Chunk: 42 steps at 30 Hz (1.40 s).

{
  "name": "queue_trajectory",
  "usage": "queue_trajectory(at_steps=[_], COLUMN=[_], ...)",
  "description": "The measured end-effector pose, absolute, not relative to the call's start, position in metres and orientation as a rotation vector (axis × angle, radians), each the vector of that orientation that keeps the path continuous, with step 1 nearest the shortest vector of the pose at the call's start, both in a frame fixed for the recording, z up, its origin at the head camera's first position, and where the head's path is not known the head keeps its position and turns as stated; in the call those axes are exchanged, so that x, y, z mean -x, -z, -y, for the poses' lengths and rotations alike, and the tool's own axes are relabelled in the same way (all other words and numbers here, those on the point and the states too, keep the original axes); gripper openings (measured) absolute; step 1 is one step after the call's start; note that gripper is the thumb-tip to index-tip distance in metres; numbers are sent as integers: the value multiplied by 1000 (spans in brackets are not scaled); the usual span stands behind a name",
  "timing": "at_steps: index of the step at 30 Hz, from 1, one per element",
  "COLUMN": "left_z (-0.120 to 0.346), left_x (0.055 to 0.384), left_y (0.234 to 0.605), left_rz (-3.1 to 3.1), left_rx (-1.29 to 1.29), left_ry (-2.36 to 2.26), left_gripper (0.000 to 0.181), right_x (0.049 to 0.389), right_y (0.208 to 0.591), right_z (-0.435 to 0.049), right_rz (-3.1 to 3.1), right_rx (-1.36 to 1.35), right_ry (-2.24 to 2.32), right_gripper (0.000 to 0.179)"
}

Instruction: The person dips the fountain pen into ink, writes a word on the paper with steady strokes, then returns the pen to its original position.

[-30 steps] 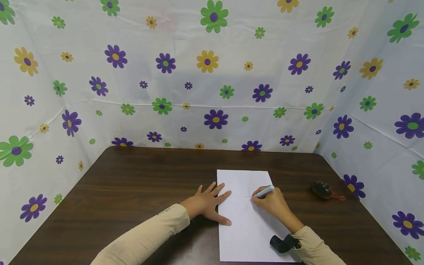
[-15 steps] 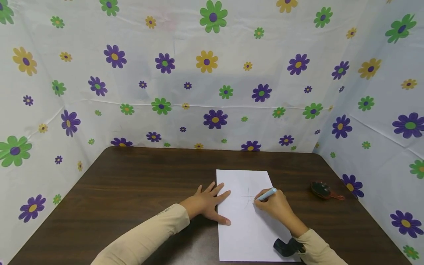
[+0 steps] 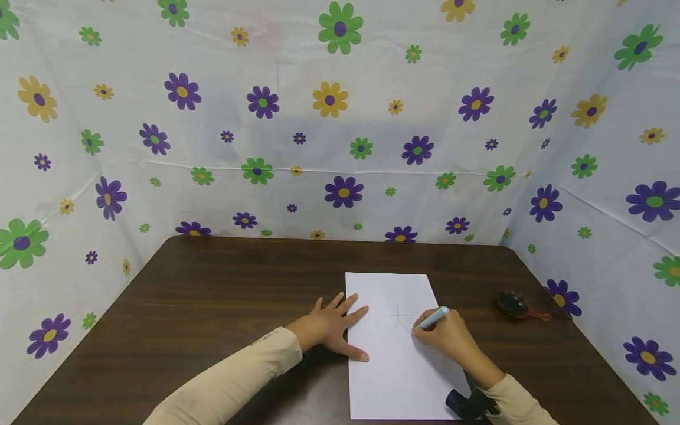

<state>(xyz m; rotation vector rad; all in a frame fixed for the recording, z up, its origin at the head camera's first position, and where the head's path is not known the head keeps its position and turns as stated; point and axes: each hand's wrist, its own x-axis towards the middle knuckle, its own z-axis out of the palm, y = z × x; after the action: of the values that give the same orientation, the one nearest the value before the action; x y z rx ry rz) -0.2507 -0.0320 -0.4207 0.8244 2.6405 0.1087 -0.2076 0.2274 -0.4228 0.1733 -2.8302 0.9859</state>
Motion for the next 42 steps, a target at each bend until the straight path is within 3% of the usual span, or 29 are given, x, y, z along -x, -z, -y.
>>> queue_trajectory(at_steps=[42], left_z=[31], left_x=[250], left_y=[419], left_rz=[-2637], left_rx=[-836], left_ry=[-116], left_gripper=[100], right_x=[196], right_y=[419], right_z=[-239], right_rz=[2881], right_rx=[-197], right_ry=[-989], right_gripper=[9])
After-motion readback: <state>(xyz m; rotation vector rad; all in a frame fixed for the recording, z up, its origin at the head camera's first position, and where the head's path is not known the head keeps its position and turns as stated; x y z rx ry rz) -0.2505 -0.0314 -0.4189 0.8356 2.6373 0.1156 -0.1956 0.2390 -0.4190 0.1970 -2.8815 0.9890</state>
